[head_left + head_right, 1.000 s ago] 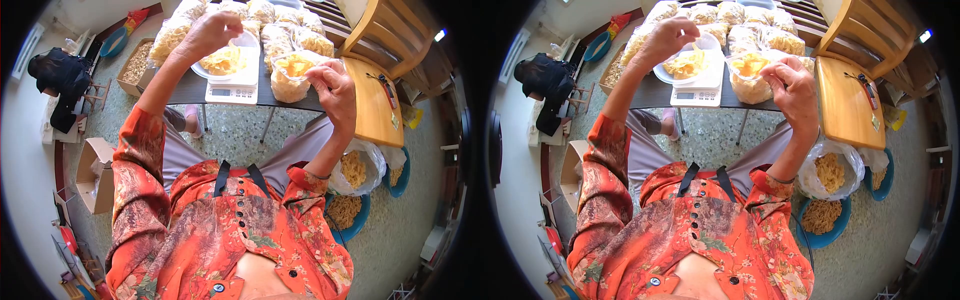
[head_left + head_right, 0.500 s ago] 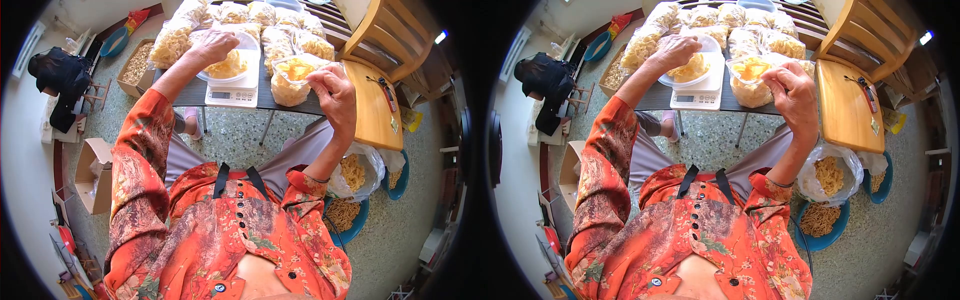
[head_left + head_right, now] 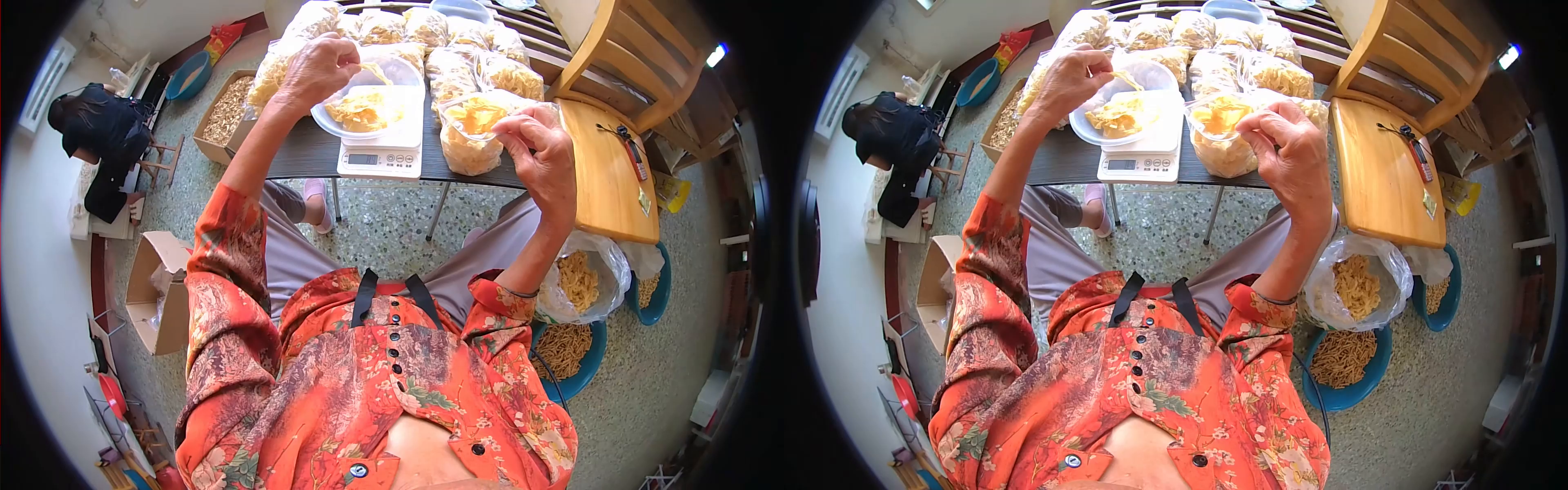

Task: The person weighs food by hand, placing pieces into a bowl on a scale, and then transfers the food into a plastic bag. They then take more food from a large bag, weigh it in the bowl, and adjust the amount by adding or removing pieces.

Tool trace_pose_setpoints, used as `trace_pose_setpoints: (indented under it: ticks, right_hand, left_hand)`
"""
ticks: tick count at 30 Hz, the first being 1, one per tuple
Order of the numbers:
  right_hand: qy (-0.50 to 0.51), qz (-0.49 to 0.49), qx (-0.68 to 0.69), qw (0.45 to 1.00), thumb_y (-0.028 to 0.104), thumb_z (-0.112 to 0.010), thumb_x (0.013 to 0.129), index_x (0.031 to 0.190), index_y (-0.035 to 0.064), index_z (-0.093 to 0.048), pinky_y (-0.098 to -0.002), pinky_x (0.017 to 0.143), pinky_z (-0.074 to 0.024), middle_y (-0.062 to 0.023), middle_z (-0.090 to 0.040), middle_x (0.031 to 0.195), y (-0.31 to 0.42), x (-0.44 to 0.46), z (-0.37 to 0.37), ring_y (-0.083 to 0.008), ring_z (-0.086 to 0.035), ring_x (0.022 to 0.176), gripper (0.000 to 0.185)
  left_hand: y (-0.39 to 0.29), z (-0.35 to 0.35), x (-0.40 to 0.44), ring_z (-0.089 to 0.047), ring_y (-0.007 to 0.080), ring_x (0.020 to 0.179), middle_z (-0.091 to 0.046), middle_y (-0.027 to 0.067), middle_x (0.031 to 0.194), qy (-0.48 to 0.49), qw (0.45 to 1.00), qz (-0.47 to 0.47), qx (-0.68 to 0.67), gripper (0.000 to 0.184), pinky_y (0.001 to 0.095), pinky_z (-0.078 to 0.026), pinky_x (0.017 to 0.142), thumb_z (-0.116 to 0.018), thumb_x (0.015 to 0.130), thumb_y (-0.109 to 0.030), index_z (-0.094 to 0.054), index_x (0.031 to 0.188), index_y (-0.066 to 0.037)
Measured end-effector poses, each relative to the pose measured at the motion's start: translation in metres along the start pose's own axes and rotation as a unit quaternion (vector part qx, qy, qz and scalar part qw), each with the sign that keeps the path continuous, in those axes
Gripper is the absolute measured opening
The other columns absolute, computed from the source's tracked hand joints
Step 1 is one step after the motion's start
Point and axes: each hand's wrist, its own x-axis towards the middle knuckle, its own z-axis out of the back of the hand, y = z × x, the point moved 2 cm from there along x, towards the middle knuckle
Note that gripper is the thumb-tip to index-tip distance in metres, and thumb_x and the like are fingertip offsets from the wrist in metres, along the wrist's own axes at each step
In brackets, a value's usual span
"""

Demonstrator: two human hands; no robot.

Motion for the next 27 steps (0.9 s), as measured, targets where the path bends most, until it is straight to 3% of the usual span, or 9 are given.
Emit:
trace_pose_setpoints:
  ticks: [2,7,9,11,14,20,27]
  right_hand:
    - [-0.003,0.000,-0.003,1.000,0.000,-0.072,0.080,0.088,0.0014,-0.071,-0.0331,0.067,-0.0487,-0.0106,-0.061,0.085,-0.001,0.001,0.000,-0.0235,-0.062,0.075,0.009]
    - [-0.001,0.011,-0.021,1.000,0.002,-0.072,0.079,0.087,0.0044,-0.071,-0.0329,0.067,-0.0485,-0.0082,-0.063,0.085,-0.002,0.002,-0.003,-0.0238,-0.063,0.076,0.009]
    - [-0.004,0.011,-0.028,1.000,0.003,-0.072,0.079,0.086,0.0058,-0.071,-0.0330,0.067,-0.0486,-0.0075,-0.063,0.085,-0.001,0.002,-0.003,-0.0239,-0.063,0.076,0.008]
    - [0.001,0.014,-0.025,1.000,0.002,-0.072,0.078,0.086,0.0046,-0.070,-0.0337,0.068,-0.0491,-0.0086,-0.063,0.085,-0.002,0.002,-0.002,-0.0244,-0.063,0.077,0.008]
    - [0.002,0.016,-0.012,1.000,0.000,-0.071,0.077,0.085,0.0017,-0.069,-0.0340,0.069,-0.0499,-0.0101,-0.063,0.085,-0.006,0.000,0.000,-0.0256,-0.064,0.077,0.008]
    - [-0.002,-0.002,-0.021,1.000,-0.004,-0.067,0.077,0.083,-0.0020,-0.065,-0.0335,0.067,-0.0508,-0.0120,-0.061,0.085,-0.009,-0.003,0.006,-0.0269,-0.064,0.076,0.007]
    - [0.000,0.001,-0.008,1.000,-0.001,-0.068,0.078,0.084,0.0004,-0.067,-0.0331,0.064,-0.0502,-0.0105,-0.062,0.085,-0.007,-0.001,0.000,-0.0252,-0.064,0.073,0.006]
  left_hand:
    - [-0.022,0.013,-0.001,-0.063,0.0243,0.077,-0.064,0.0113,0.082,-0.019,0.998,0.008,-0.055,0.012,0.0368,-0.050,0.072,-0.070,0.078,-0.014,-0.068,0.082,-0.003]
    - [-0.101,0.023,0.000,-0.065,0.0277,0.073,-0.064,0.0105,0.079,-0.035,0.992,-0.074,-0.098,0.010,0.0390,-0.051,0.068,-0.067,0.079,-0.014,-0.067,0.083,-0.005]
    - [-0.126,0.016,-0.001,-0.061,0.0172,0.064,-0.064,0.0064,0.079,-0.040,0.990,-0.123,-0.051,0.009,0.0310,-0.049,0.060,-0.071,0.081,-0.011,-0.068,0.087,-0.005]
    - [-0.142,0.004,-0.004,-0.064,0.0304,0.071,-0.064,0.0091,0.082,-0.028,0.993,-0.117,0.003,0.008,0.0398,-0.050,0.064,-0.064,0.081,-0.014,-0.063,0.081,-0.006]
    - [-0.150,-0.016,-0.005,-0.064,0.0359,0.074,-0.062,0.0116,0.079,-0.042,0.986,-0.153,0.055,0.010,0.0475,-0.048,0.064,-0.058,0.082,-0.012,-0.059,0.077,-0.004]
    - [-0.149,-0.018,-0.003,-0.066,0.0354,0.074,-0.062,0.0134,0.082,-0.045,0.977,-0.142,0.154,0.007,0.0475,-0.050,0.064,-0.058,0.081,-0.010,-0.060,0.080,-0.003]
    - [-0.173,-0.015,-0.006,-0.068,0.0315,0.076,-0.063,0.0112,0.081,-0.012,0.960,-0.160,0.229,0.006,0.0439,-0.052,0.064,-0.061,0.078,-0.007,-0.062,0.084,-0.004]
